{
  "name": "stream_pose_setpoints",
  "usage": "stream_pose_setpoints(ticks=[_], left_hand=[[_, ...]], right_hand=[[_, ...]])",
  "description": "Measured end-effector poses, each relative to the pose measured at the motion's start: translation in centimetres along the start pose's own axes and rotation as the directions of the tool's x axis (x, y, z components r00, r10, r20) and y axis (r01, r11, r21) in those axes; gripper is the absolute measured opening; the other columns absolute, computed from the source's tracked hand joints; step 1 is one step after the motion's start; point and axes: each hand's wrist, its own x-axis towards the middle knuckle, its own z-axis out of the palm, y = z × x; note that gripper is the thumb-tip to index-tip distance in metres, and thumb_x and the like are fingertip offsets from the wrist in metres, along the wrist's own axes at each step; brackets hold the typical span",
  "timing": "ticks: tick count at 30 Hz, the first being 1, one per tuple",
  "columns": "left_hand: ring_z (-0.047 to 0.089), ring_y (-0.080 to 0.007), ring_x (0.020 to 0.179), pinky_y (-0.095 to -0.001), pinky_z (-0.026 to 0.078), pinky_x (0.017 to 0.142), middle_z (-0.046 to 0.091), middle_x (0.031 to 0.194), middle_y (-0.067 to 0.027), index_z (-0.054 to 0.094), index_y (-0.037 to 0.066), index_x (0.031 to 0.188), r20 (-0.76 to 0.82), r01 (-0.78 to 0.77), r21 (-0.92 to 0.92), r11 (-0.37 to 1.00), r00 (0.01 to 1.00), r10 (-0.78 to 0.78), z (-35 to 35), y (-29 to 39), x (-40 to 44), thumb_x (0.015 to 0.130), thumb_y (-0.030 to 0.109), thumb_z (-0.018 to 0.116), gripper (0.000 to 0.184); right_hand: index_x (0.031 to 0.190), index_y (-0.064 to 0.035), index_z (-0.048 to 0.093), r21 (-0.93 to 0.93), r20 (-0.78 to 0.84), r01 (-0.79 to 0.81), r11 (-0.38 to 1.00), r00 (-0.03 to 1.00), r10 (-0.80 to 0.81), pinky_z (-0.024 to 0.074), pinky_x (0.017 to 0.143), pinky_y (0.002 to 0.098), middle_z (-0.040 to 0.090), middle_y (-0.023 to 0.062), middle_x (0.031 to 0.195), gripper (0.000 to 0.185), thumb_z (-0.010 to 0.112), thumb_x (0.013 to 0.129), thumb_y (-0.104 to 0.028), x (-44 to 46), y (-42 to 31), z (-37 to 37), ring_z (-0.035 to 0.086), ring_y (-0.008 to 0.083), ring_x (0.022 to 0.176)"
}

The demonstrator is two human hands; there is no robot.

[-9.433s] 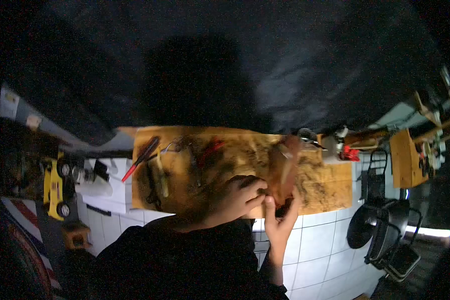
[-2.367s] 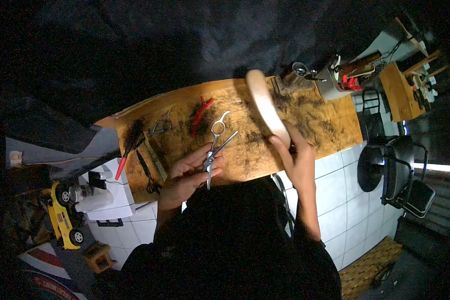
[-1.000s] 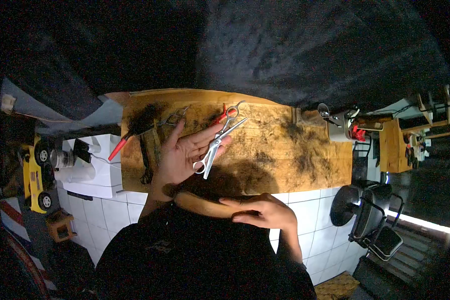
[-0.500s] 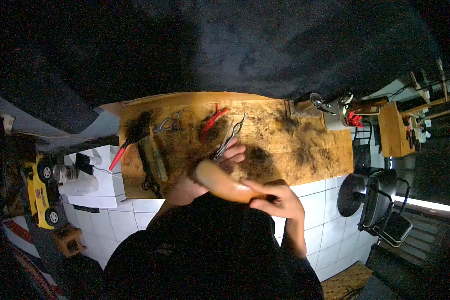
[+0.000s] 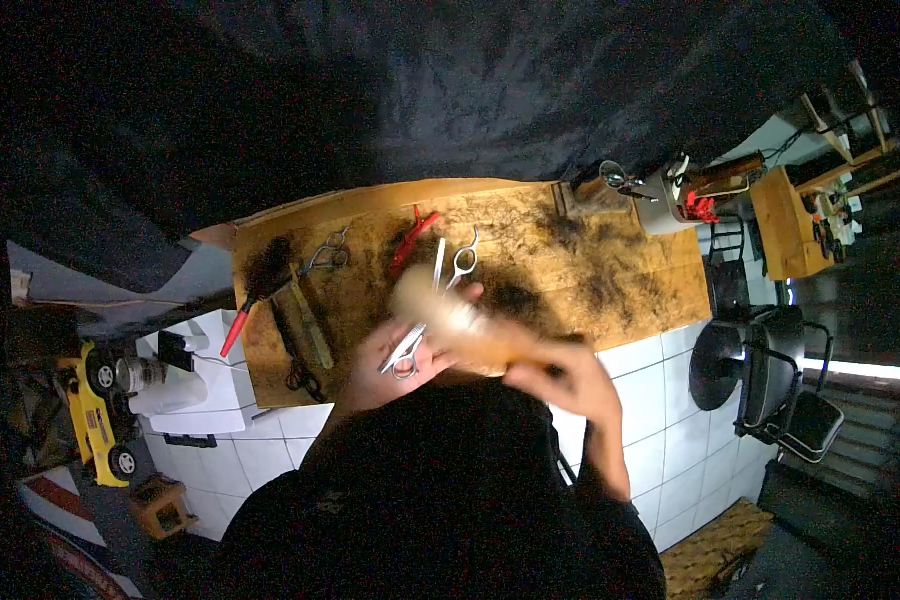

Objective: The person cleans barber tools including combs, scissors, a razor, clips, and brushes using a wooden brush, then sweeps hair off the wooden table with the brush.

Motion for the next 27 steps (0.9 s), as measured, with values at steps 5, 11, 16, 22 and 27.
stream_pose_setpoints(ticks=[5,11,16,22,27], left_hand=[[0.013,-0.0330,0.144,-0.0540,0.017,0.114,0.011,0.156,-0.0189,0.020,0.008,0.150,-0.123,-0.105,-0.427,0.898,0.991,0.058,-0.1,-0.5,0.5,0.100,0.051,0.024,0.066],[0.012,-0.0332,0.145,-0.0542,0.012,0.115,0.010,0.157,-0.0160,0.012,0.006,0.151,-0.022,0.009,0.015,1.000,1.000,-0.009,1.2,0.3,-0.4,0.100,0.033,0.030,0.060],[0.011,-0.0304,0.145,-0.0481,0.020,0.114,0.010,0.158,-0.0130,0.014,0.009,0.151,-0.013,0.022,-0.057,0.998,1.000,-0.023,-0.3,-0.8,0.5,0.099,0.042,0.032,0.065],[0.037,-0.0257,0.134,-0.0398,0.038,0.106,0.027,0.152,-0.0168,0.017,0.008,0.150,-0.054,0.002,-0.231,0.973,0.998,-0.015,-1.7,-1.9,0.7,0.100,0.036,0.042,0.063],[0.052,-0.0121,0.101,-0.0288,0.046,0.092,0.048,0.137,-0.0128,0.026,0.007,0.148,-0.245,0.176,0.317,0.932,0.965,-0.099,1.1,0.6,-0.2,0.101,0.023,0.042,0.052]], right_hand=[[0.124,-0.0048,0.061,-0.121,0.099,0.072,0.990,0.993,-0.060,0.0501,0.083,0.0280,0.068,0.0146,0.111,0.048,0.075,0.079,-0.012,0.5,0.0,1.5,0.068,0.0180,0.093],[0.130,-0.0039,0.055,-0.158,-0.435,-0.204,0.966,0.893,0.117,0.0488,0.088,0.0291,0.062,0.0176,0.122,0.050,0.070,0.084,-0.014,0.8,-1.0,-0.2,0.064,0.0172,0.102],[0.128,-0.0055,0.058,0.049,0.040,0.050,0.998,0.998,-0.052,0.0464,0.094,0.0322,0.064,0.0115,0.121,0.048,0.072,0.084,-0.017,-0.6,-0.2,0.2,0.062,0.0180,0.109],[0.124,-0.0100,0.062,0.016,0.013,-0.109,0.994,0.994,0.109,0.0475,0.095,0.0336,0.064,0.0078,0.122,0.045,0.074,0.081,-0.019,-0.1,0.7,1.0,0.064,0.0206,0.107],[0.122,0.0016,0.059,-0.005,-0.538,-0.096,0.995,0.840,0.078,0.0531,0.069,0.0298,0.067,0.0116,0.103,0.041,0.067,0.089,-0.021,-0.4,1.2,0.5,0.067,0.0184,0.079]])
